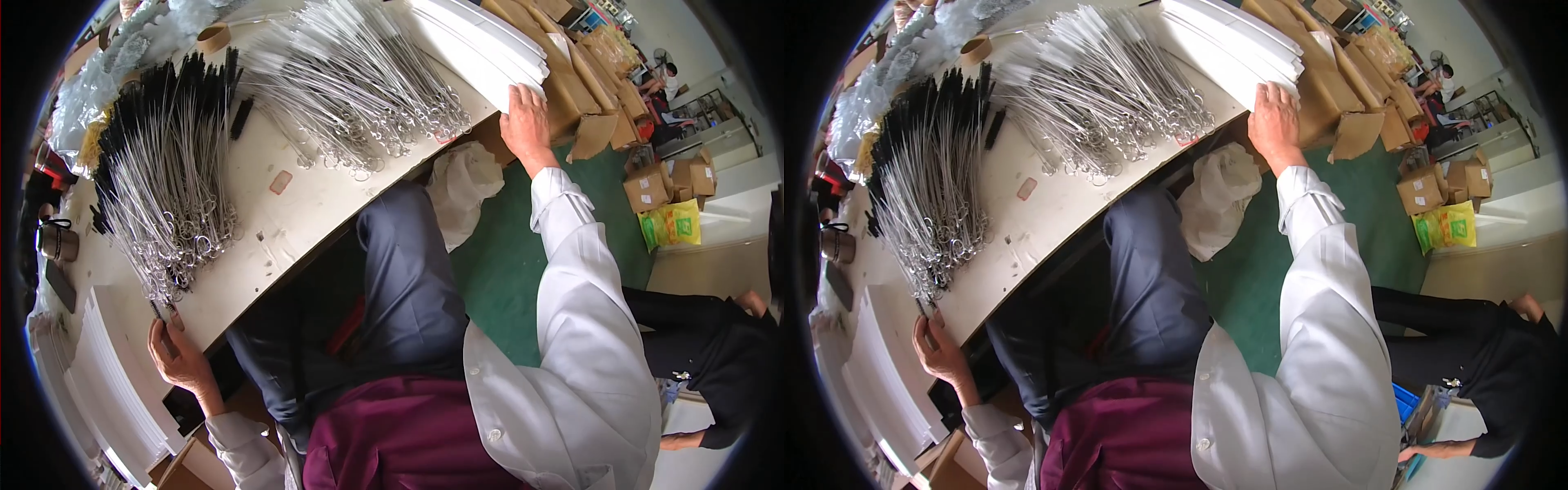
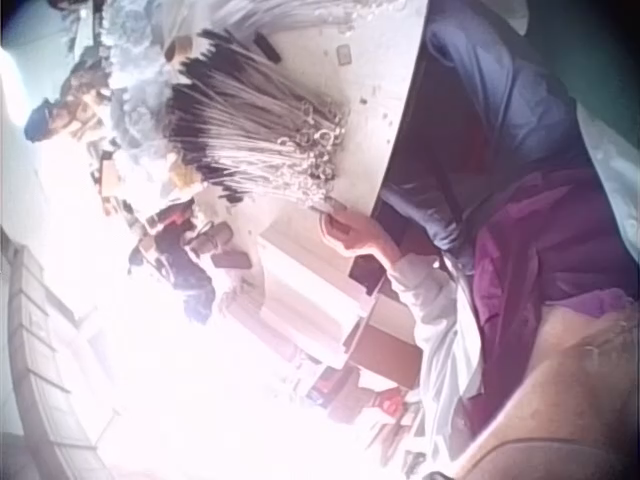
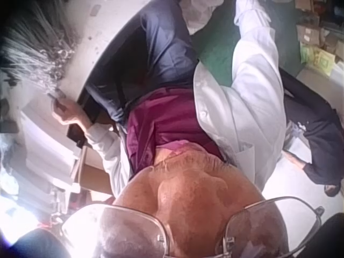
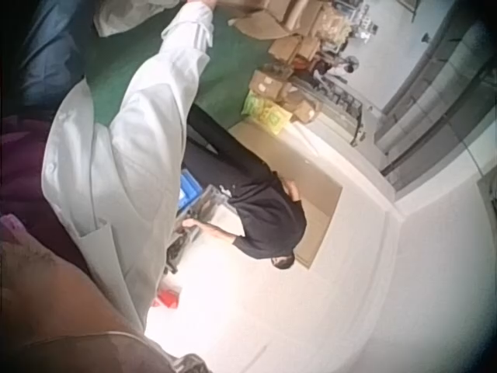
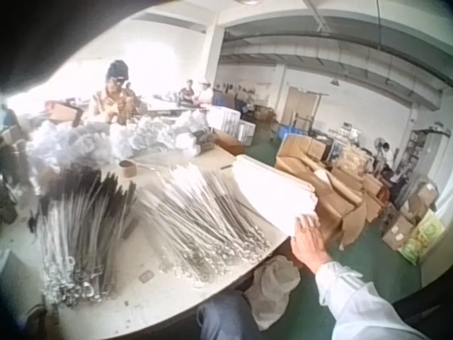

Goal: Packing industrial cleaning brushes into white cardboard sleeves at an assembly table.

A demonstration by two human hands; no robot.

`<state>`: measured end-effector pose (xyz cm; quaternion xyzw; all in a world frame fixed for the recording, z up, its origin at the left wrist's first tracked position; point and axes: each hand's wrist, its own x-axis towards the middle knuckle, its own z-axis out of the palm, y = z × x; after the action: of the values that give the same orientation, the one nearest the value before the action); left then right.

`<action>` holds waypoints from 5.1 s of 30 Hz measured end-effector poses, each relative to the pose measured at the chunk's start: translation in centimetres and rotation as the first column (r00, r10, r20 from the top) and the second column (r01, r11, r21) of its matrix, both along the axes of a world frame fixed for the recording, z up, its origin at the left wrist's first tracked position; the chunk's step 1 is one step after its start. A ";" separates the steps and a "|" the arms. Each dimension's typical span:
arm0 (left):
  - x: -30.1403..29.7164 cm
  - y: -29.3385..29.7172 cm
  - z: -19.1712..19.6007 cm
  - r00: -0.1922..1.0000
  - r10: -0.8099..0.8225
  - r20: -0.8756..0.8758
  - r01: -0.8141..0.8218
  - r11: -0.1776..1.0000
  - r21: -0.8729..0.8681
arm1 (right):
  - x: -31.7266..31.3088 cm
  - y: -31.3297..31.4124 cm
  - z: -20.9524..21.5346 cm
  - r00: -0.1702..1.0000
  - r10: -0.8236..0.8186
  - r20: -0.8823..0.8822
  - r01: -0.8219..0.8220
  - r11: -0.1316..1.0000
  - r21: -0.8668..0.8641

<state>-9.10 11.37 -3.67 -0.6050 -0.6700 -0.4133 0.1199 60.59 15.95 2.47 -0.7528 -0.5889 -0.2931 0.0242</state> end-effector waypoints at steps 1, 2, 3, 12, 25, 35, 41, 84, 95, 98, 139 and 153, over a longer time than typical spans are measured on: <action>0.1 0.0 -0.1 1.000 -0.008 0.022 0.009 1.000 -0.001 | -0.1 0.0 0.0 1.000 0.000 0.008 0.000 1.000 0.017; 0.1 0.1 -0.1 0.999 -0.017 0.045 0.018 1.000 -0.002 | -0.1 0.0 0.1 1.000 0.002 0.008 -0.002 1.000 0.018; 0.1 0.1 -0.1 0.999 -0.016 0.046 0.016 1.000 -0.001 | -0.1 0.0 0.2 1.000 0.001 -0.006 -0.001 1.000 0.020; -0.1 -0.1 -0.2 0.999 0.002 0.032 -0.002 1.000 0.001 | 0.0 -0.7 2.0 0.988 -0.081 -0.128 0.071 0.994 -0.077; 0.4 0.6 -0.7 0.996 -0.044 0.081 0.041 0.998 0.046 | 1.9 -1.6 4.4 0.973 0.042 -0.226 0.026 0.957 0.288; 6.7 -3.9 9.5 0.887 -0.453 -0.091 0.457 0.889 0.029 | -20.4 -5.2 9.2 0.508 0.668 -0.544 -0.618 0.722 0.311; 12.5 -5.2 14.0 0.655 -0.737 -0.167 0.676 0.670 -0.307 | -30.0 -6.8 7.4 0.248 0.685 -0.685 -0.894 0.435 0.111; 11.5 -3.2 6.9 0.724 -0.653 -0.220 0.543 0.737 -0.402 | -34.0 -6.5 2.8 -0.461 -0.398 -0.794 -0.667 0.745 0.014; 11.4 -3.5 6.8 0.680 -0.710 -0.183 0.618 0.689 -0.378 | -33.5 -6.5 2.7 -0.581 -0.663 -0.472 -0.729 0.682 -0.061; 11.8 -3.4 7.1 0.692 -0.703 -0.166 0.603 0.688 -0.403 | -34.1 -7.5 3.0 -0.431 -0.397 -0.810 -0.669 0.743 -0.008; 8.2 -0.8 7.4 0.779 -0.613 -0.135 0.499 0.735 -0.460 | -35.6 -1.0 1.4 0.309 0.827 -0.471 -0.943 0.331 -0.038; 9.4 -0.5 4.8 0.842 -0.526 -0.121 0.463 0.819 -0.339 | -35.1 -0.3 -0.6 0.341 0.824 -0.453 -0.923 0.384 0.003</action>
<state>0.27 10.90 1.16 -0.8097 -0.5264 -0.2592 -0.0144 25.47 15.66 1.84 -0.3511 -0.9156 -0.0022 0.1960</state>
